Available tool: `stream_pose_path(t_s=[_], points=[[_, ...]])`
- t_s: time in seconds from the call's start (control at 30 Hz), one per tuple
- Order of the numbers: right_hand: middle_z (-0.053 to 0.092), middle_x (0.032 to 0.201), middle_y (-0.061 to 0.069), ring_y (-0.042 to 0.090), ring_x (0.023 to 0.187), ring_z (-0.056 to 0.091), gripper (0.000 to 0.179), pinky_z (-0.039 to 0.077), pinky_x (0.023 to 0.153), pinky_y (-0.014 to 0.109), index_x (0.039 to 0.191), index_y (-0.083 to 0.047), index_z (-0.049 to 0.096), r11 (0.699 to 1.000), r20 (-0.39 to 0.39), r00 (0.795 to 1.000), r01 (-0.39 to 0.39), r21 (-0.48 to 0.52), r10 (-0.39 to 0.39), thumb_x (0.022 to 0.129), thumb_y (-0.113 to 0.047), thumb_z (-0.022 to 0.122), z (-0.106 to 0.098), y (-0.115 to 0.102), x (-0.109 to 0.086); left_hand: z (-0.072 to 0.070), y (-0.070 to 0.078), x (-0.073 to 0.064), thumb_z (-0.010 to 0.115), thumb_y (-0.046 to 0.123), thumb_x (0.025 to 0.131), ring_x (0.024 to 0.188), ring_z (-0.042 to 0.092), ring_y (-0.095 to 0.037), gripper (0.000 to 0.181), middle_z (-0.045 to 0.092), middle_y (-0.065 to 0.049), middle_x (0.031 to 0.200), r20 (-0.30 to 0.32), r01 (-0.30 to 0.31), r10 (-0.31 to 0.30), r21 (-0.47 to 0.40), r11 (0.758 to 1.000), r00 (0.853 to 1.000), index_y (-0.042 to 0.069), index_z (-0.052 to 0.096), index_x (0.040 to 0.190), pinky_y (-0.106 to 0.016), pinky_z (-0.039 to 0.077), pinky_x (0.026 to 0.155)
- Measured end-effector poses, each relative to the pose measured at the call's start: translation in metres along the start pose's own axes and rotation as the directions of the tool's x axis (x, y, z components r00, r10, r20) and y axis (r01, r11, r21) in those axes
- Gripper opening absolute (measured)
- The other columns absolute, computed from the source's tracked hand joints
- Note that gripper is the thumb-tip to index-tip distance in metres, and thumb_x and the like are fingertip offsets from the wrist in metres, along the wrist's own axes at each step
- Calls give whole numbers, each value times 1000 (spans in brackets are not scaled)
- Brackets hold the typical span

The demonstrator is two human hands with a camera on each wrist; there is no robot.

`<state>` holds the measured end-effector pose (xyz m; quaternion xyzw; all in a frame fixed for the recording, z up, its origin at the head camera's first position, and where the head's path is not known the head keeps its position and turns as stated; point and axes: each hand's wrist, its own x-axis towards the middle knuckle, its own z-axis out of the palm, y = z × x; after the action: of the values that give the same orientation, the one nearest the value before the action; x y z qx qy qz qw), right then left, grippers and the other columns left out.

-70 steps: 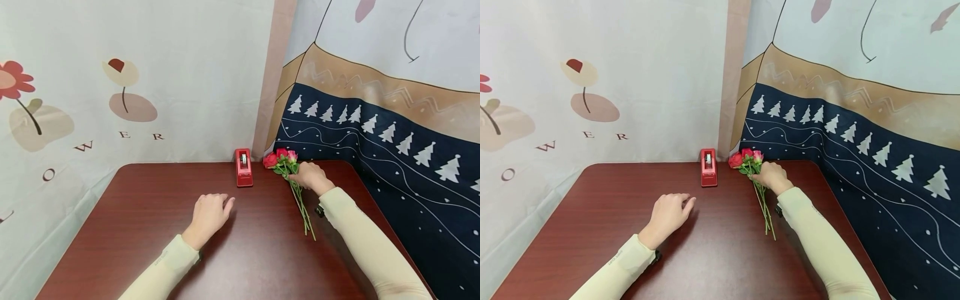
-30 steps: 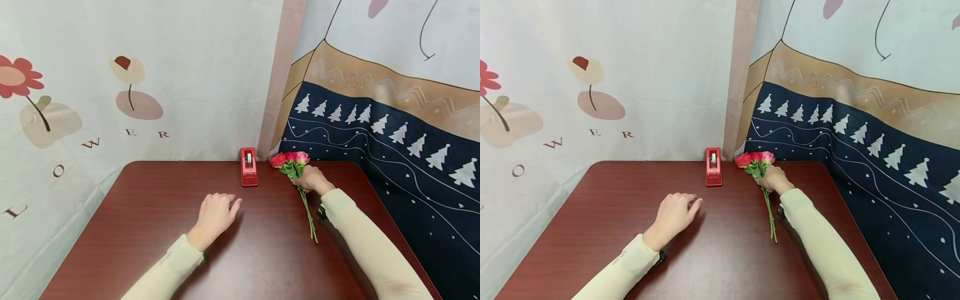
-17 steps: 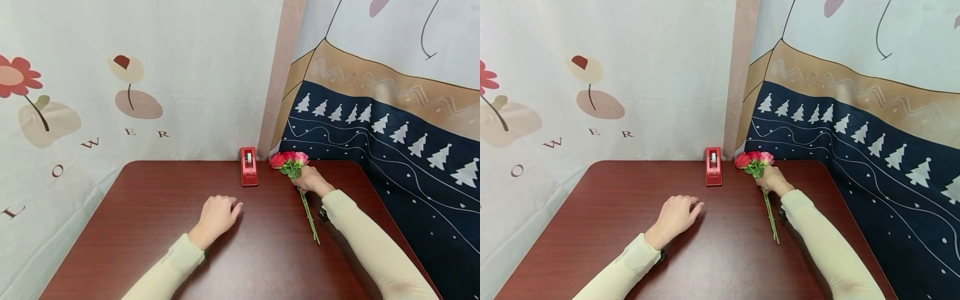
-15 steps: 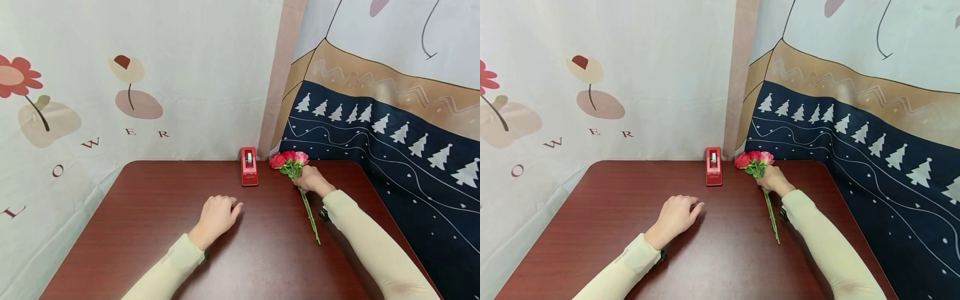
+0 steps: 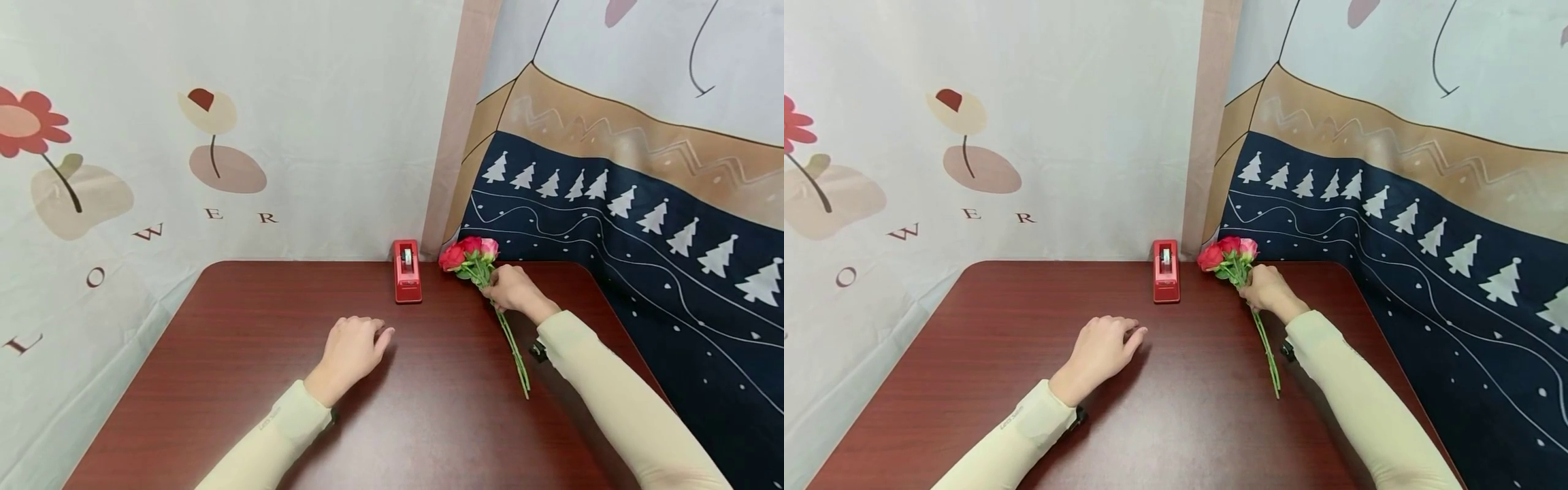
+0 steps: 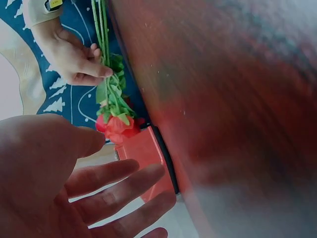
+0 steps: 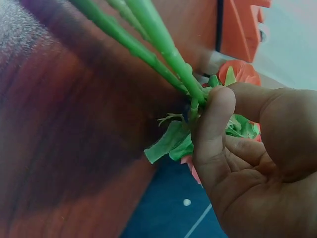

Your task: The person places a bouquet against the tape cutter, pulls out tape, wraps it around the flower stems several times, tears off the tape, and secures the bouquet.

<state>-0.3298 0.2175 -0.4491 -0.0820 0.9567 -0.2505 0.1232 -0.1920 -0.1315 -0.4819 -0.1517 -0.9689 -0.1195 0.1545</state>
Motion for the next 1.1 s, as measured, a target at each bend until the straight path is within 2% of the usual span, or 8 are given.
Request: stream_pose_path(t_s=[0.23, 0.43, 0.57, 0.7, 0.8, 0.87, 0.97, 1.1], points=[[73, 67, 5, 13, 55, 71, 18, 58, 64, 29, 99, -2, 71, 996, -33, 996, 86, -36, -88, 104, -19, 71, -6, -14, -12, -2, -6, 2, 72, 37, 106, 84, 80, -30, 26, 86, -4, 93, -52, -6, 6, -11, 1000, 999, 15, 87, 106, -46, 56, 76], [71, 70, 2, 11, 56, 65, 11, 54, 57, 28, 98, -5, 71, 974, -68, 972, 224, -43, -227, 103, -15, 71, -3, -35, -21, -13, -7, 7, 72, 35, 106, 88, 81, -31, 27, 87, -6, 99, -109, -2, -1, -32, 999, 994, 13, 88, 109, -47, 59, 80], [70, 72, 2, 10, 59, 62, 9, 52, 57, 28, 104, -7, 76, 936, -36, 938, 341, -83, -345, 103, -15, 73, -2, -57, -25, -25, -10, 13, 72, 30, 106, 79, 77, -29, 23, 86, -4, 91, -259, -76, 69, -17, 997, 963, 14, 88, 100, -46, 59, 76], [69, 76, -1, 10, 65, 60, 12, 52, 62, 26, 110, -9, 78, 863, 50, 878, 478, -163, -476, 102, -17, 76, 4, -85, -24, -42, -10, 19, 73, 23, 104, 71, 71, -27, 20, 82, -2, 81, -439, -161, 133, -27, 987, 889, 15, 85, 90, -43, 55, 72], [69, 79, -2, 10, 70, 58, 10, 53, 67, 26, 109, -9, 77, 779, 123, 812, 583, -233, -571, 102, -16, 77, 13, -107, -22, -56, -6, 22, 73, 22, 104, 69, 68, -25, 20, 79, -2, 78, -511, -195, 134, -67, 978, 849, 14, 84, 89, -41, 53, 71], [70, 81, -1, 11, 73, 59, 8, 55, 70, 28, 107, -9, 76, 719, 167, 766, 641, -269, -620, 101, -14, 78, 21, -121, -22, -63, -3, 22, 73, 21, 103, 68, 65, -25, 20, 77, -2, 76, -532, -211, 135, -83, 974, 836, 12, 83, 88, -40, 52, 70], [73, 89, 0, 10, 79, 62, 10, 61, 78, 29, 108, -9, 76, 647, 228, 712, 700, -302, -664, 100, -12, 80, 35, -137, -21, -69, 0, 23, 73, 20, 103, 65, 61, -24, 22, 73, -2, 73, -536, -217, 137, -87, 972, 833, 12, 80, 84, -40, 51, 68], [77, 95, -1, 9, 83, 66, 11, 63, 87, 28, 109, -12, 77, 579, 288, 673, 736, -351, -681, 100, -12, 80, 53, -151, -18, -68, -1, 24, 73, 21, 104, 65, 60, -22, 24, 70, 0, 71, -517, -200, 128, -87, 976, 847, 13, 79, 83, -39, 50, 69]])
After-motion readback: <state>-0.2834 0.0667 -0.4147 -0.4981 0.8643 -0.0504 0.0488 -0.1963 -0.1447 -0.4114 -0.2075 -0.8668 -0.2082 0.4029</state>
